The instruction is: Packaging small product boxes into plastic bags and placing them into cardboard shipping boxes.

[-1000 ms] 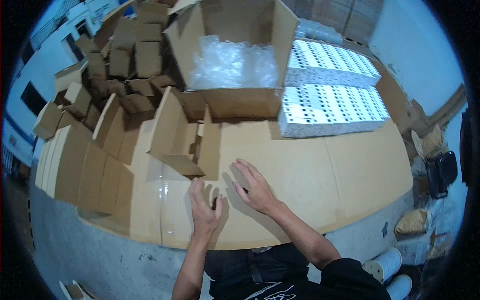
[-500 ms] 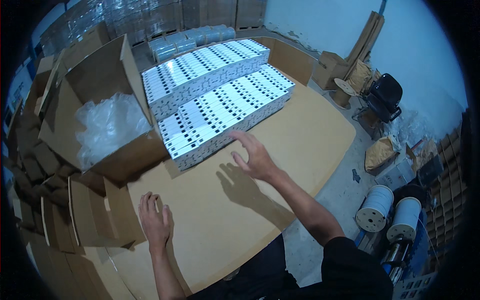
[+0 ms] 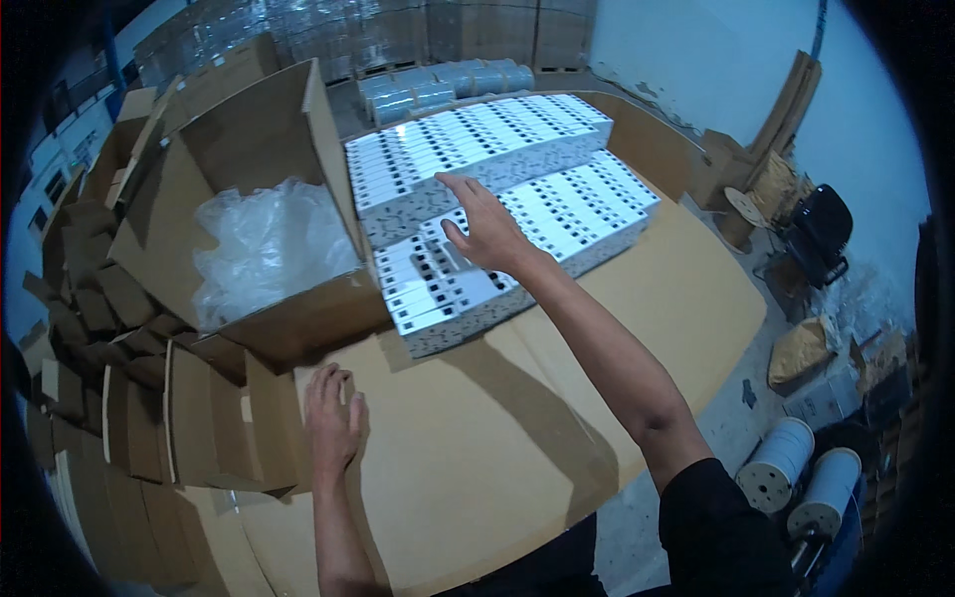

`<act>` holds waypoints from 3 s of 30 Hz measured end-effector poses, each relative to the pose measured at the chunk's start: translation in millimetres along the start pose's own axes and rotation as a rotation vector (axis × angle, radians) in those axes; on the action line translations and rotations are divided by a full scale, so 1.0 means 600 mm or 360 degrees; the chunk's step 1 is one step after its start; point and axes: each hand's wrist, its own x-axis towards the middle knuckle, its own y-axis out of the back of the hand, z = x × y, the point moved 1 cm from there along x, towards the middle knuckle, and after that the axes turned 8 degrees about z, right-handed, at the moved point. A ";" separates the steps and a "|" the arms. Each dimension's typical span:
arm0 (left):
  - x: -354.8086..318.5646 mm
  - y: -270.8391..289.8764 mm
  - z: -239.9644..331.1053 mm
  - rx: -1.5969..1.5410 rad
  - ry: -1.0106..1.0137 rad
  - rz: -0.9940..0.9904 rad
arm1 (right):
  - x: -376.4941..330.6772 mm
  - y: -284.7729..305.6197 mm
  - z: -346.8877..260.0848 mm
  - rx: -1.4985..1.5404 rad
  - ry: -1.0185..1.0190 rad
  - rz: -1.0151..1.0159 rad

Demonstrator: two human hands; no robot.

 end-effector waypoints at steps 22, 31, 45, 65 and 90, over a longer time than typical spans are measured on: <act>0.008 0.018 0.003 -0.0086 0.0145 -0.0139 | 0.045 -0.122 -0.029 0.0001 -0.0087 0.0110; 0.004 0.023 0.004 -0.0152 0.0138 -0.0142 | 0.056 -0.116 -0.014 0.0176 -0.0048 0.0057; 0.001 0.078 -0.001 -0.1418 0.0960 -0.0355 | -0.091 -0.001 -0.156 0.0477 -0.0276 0.0169; -0.015 0.063 -0.016 -0.1503 0.1010 -0.0122 | -0.306 -0.194 -0.247 0.1444 -0.0936 -0.0034; -0.014 0.062 -0.006 -0.0822 0.0477 0.0524 | -0.338 -0.143 -0.243 0.0508 -0.0642 -0.0116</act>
